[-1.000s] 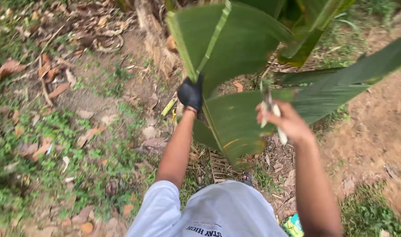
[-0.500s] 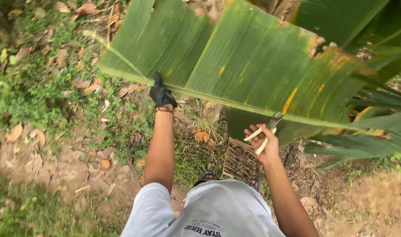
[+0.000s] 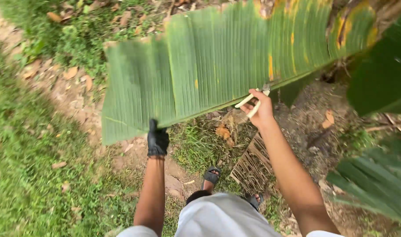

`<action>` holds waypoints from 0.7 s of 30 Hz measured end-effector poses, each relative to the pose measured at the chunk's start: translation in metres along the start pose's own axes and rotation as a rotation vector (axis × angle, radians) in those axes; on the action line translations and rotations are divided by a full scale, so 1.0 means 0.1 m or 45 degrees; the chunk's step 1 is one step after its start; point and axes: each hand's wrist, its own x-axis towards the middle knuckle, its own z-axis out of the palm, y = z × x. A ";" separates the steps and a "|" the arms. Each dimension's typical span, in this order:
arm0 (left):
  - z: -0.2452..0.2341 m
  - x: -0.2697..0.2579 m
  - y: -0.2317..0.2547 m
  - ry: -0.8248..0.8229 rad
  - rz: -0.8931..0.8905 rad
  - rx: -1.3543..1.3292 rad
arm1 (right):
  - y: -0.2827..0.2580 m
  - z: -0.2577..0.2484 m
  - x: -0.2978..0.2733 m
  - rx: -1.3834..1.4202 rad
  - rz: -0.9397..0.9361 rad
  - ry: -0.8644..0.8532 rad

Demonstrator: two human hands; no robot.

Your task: Cut and trim banana leaves using shears and a knife in an outdoor garden.

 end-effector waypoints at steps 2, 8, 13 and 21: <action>-0.69 0.42 -0.37 -0.052 0.026 -0.082 | -0.01 0.46 0.02 -0.074 0.063 0.000; -1.45 0.66 -0.83 -0.349 -0.097 -0.456 | 0.31 1.16 0.12 -0.207 0.108 0.011; -0.83 0.52 -0.76 -0.108 -0.071 -0.680 | 0.60 1.45 0.16 -0.240 -0.124 0.009; -0.28 1.03 -0.56 -0.202 -0.492 -0.970 | 1.38 1.94 0.27 -0.448 -0.215 0.013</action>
